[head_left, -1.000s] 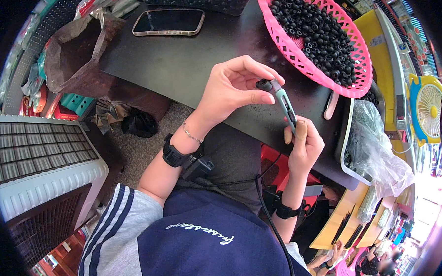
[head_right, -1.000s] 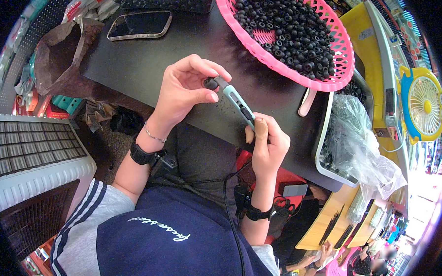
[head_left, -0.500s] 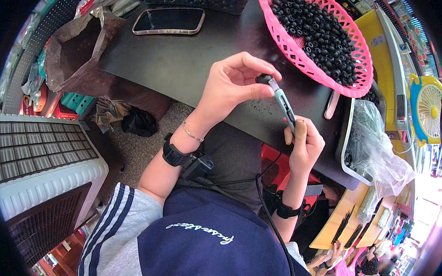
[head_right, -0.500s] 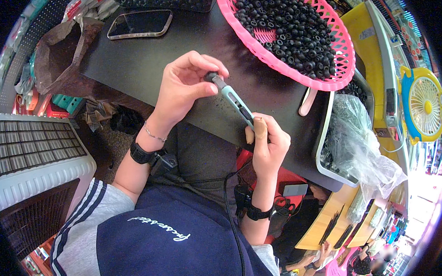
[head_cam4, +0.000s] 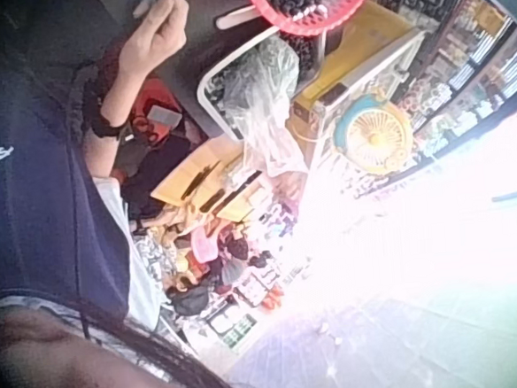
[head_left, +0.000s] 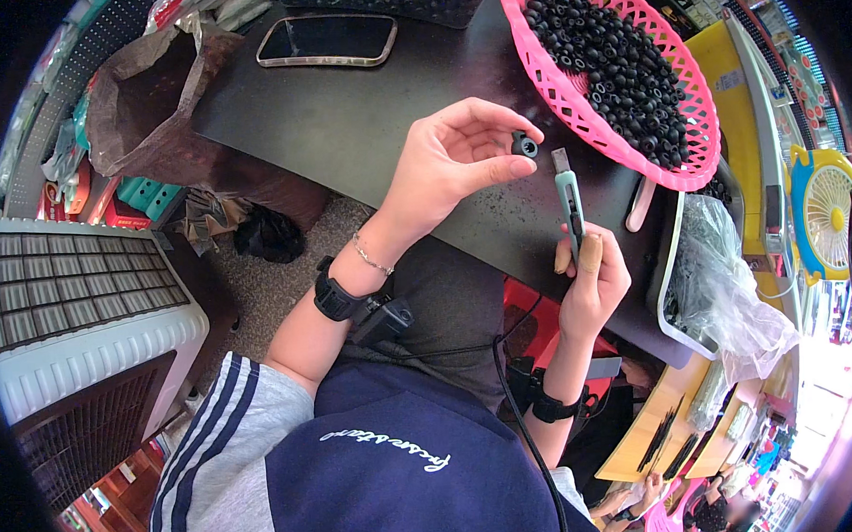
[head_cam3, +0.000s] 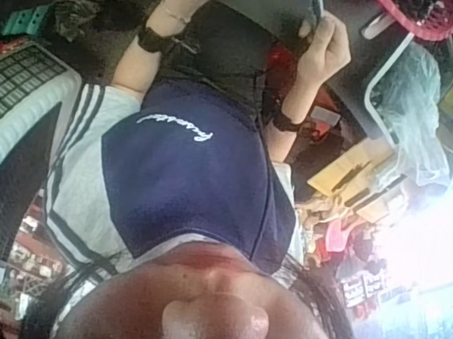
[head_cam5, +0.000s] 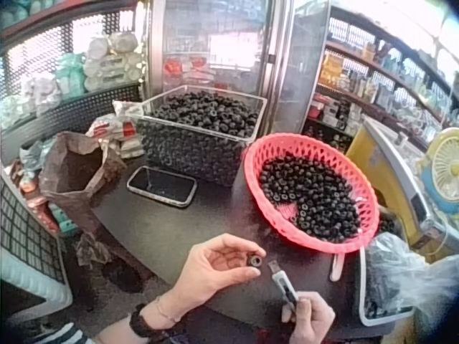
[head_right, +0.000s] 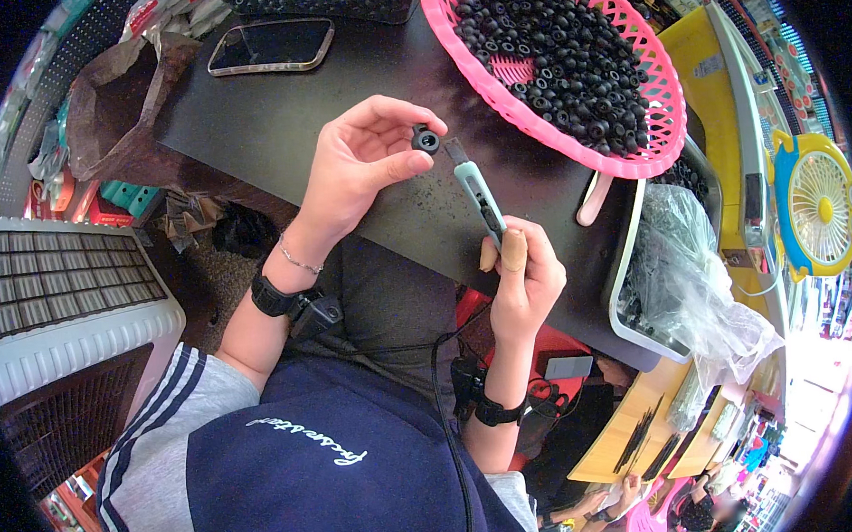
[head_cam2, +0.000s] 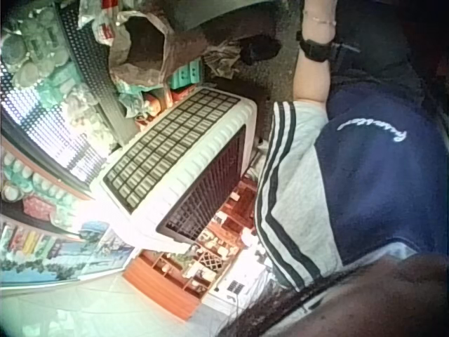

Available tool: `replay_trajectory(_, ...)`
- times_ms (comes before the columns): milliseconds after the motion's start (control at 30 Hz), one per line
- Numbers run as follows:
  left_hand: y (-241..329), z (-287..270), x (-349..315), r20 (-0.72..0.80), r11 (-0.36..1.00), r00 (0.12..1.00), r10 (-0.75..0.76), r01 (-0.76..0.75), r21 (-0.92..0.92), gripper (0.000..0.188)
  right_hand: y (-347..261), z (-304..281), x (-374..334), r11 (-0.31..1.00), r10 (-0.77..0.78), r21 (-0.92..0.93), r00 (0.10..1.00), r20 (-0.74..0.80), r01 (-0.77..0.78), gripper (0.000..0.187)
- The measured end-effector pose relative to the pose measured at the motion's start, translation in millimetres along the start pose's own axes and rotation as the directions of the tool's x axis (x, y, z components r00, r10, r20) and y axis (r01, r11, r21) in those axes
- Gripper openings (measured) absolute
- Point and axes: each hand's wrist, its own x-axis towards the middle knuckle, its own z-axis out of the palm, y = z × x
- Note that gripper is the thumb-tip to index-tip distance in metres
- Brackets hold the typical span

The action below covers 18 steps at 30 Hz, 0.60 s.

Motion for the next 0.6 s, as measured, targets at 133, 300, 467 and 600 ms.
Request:
replay_trajectory(133, 2.5, 2.6, -0.2, -0.029, 0.999, 0.999, -0.028, 0.028, 0.017, 0.034, -0.2, 0.0, 0.6, 1.0, 0.0, 0.0, 1.0, 0.002, 0.0, 0.025)
replay_trajectory(300, 8.1, 5.9, 1.3, -0.035, 0.995, 0.999, -0.034, 0.031, -0.093, 0.034, 0.3, 0.7, 1.6, 1.0, 0.003, -0.001, 1.0, 0.0, -0.003, 0.026)
replay_trajectory(467, 6.5, 2.1, 0.5, -0.061, 1.0, 0.998, -0.027, 0.027, -0.002, 0.034, -2.6, 2.8, 1.9, 0.999, 0.015, -0.028, 1.0, -0.023, -0.016, 0.025)
replay_trajectory(600, 24.2, 4.3, 7.1, -0.085, 0.971, 0.994, -0.066, 0.084, 0.224, 0.029, -3.5, -0.8, 0.9, 0.999, 0.041, 0.009, 0.999, -0.031, -0.041, 0.023)
